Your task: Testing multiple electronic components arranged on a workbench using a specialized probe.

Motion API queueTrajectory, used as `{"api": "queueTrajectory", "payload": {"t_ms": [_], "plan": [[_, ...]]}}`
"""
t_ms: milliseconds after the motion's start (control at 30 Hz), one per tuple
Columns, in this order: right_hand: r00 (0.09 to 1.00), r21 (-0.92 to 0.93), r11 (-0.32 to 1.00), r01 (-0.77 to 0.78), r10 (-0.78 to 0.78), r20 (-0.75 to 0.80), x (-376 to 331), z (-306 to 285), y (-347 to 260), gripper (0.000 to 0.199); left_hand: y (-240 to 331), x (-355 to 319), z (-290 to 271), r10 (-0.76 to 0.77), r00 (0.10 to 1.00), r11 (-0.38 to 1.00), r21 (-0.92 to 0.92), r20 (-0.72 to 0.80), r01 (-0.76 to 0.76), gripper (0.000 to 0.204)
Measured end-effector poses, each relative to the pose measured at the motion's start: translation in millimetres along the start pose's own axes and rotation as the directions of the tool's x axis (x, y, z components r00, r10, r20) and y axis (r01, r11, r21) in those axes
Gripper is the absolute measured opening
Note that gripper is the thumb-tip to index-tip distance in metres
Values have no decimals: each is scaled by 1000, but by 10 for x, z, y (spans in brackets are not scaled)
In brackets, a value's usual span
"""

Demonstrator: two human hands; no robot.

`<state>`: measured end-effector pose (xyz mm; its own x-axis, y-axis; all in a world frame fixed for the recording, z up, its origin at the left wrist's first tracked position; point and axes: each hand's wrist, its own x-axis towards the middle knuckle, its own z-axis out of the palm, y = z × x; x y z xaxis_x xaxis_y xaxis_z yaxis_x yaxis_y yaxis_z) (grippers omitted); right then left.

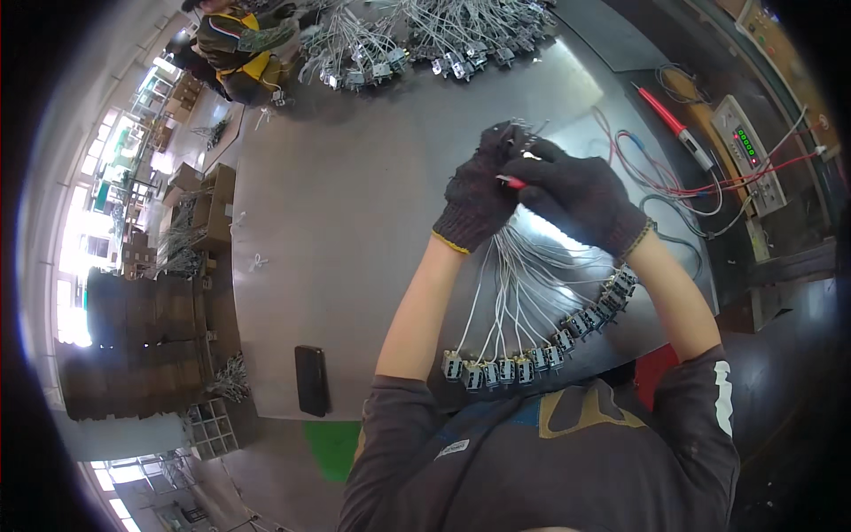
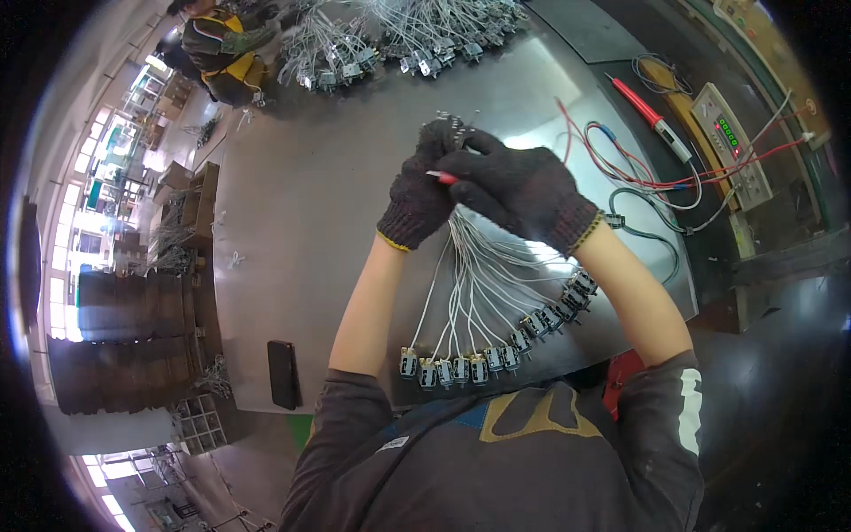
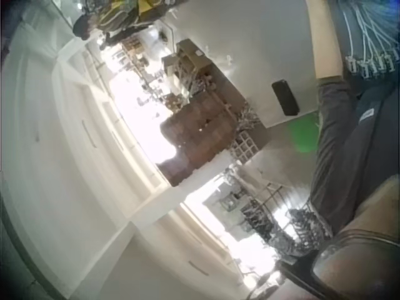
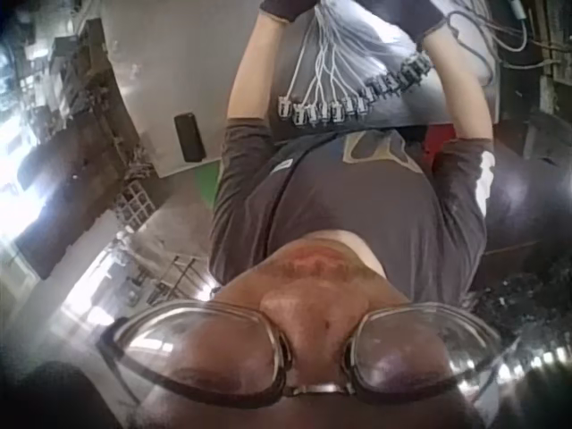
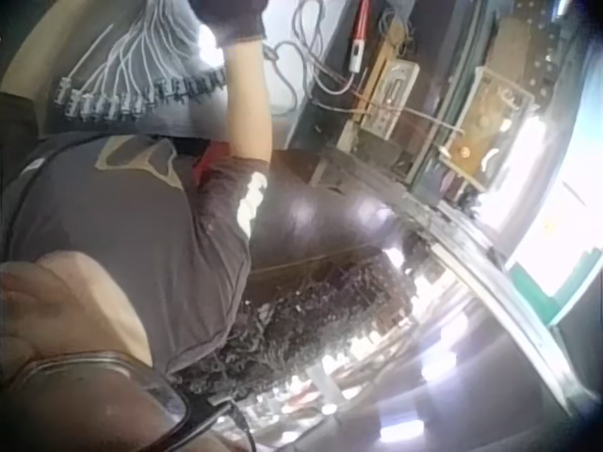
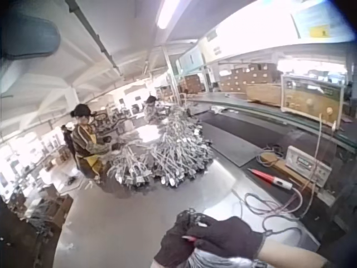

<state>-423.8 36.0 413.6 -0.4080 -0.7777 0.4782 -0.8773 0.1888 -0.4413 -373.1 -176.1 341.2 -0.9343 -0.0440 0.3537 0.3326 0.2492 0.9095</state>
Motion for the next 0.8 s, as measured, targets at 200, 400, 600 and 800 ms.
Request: {"api": "queueTrajectory", "payload": {"t_ms": [200,400,600,800], "plan": [[999,-51,998,-33,35,35,239,63,-125,38,-260,31,219,-6,999,356,-934,36,36,40],[993,-84,991,-104,108,44,500,191,0,41,-527,48,23,-33,999,832,554,28,11,42],[1000,-142,990,17,-18,-9,485,303,83,43,-439,-141,-97,-60,995,956,-290,-81,34,36],[989,-10,1000,14,-12,146,569,254,170,43,-264,-78,-284,50,992,998,48,-113,-44,35]]}}
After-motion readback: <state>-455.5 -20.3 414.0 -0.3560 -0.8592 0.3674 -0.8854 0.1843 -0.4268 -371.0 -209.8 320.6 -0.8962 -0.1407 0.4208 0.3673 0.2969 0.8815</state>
